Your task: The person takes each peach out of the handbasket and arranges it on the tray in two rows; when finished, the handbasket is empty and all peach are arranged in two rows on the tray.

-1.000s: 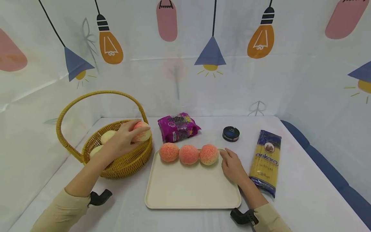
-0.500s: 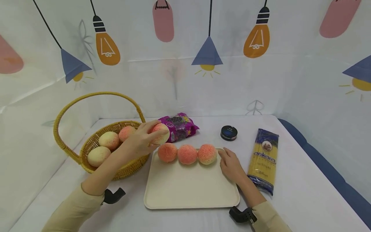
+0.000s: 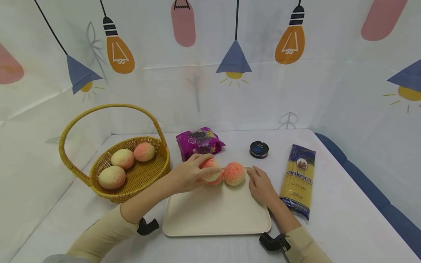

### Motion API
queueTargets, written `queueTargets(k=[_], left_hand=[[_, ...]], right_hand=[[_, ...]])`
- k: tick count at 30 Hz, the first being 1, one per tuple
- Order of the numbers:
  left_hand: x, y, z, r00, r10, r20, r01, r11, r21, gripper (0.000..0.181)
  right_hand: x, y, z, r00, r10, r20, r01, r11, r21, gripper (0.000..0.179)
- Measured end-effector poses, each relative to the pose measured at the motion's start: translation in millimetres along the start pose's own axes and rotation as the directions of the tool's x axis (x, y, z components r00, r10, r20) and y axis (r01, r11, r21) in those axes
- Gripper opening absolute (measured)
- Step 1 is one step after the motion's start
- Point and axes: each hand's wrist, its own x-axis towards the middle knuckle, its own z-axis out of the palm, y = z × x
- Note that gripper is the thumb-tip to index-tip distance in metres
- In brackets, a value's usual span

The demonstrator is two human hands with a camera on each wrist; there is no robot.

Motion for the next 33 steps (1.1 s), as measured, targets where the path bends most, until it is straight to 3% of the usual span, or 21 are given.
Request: queueTargets(k=[5,10,19,23,33], left_hand=[[8.3,9.0,8.8,0.996,0.086,-0.020,-0.085,0.994,0.070,0.043],[14.8,21.0,13.8,0.991,0.125,0.041,-0.129,0.986,0.108,0.045],[28.6,43.2,28.7,0.960,0.272,0.072,-0.278,0.956,0.097,0.045],[33.4,46.9,36.5,0.951,0.301,0.072,-0.307,0.945,0.109,0.043],[46.4,55.5,50.0,0.936,0.305,0.173,-0.320,0.945,0.065,0.045]], right_hand=[[0.1,0.1,0.3,1.000,-0.011,-0.008,0.011,1.000,-0.004,0.040],[0.1,-0.2,0.0,0.999,-0.035,-0.026,0.035,0.999,-0.004,0.039],[0.0,-0.7,-0.2,0.997,-0.058,-0.044,0.057,0.998,-0.008,0.039],[0.3,-0.2,-0.1,0.999,-0.040,-0.030,0.040,0.999,-0.005,0.038],[-1.5,-4.0,-3.3,0.999,0.038,0.034,-0.038,0.999,0.005,0.037]])
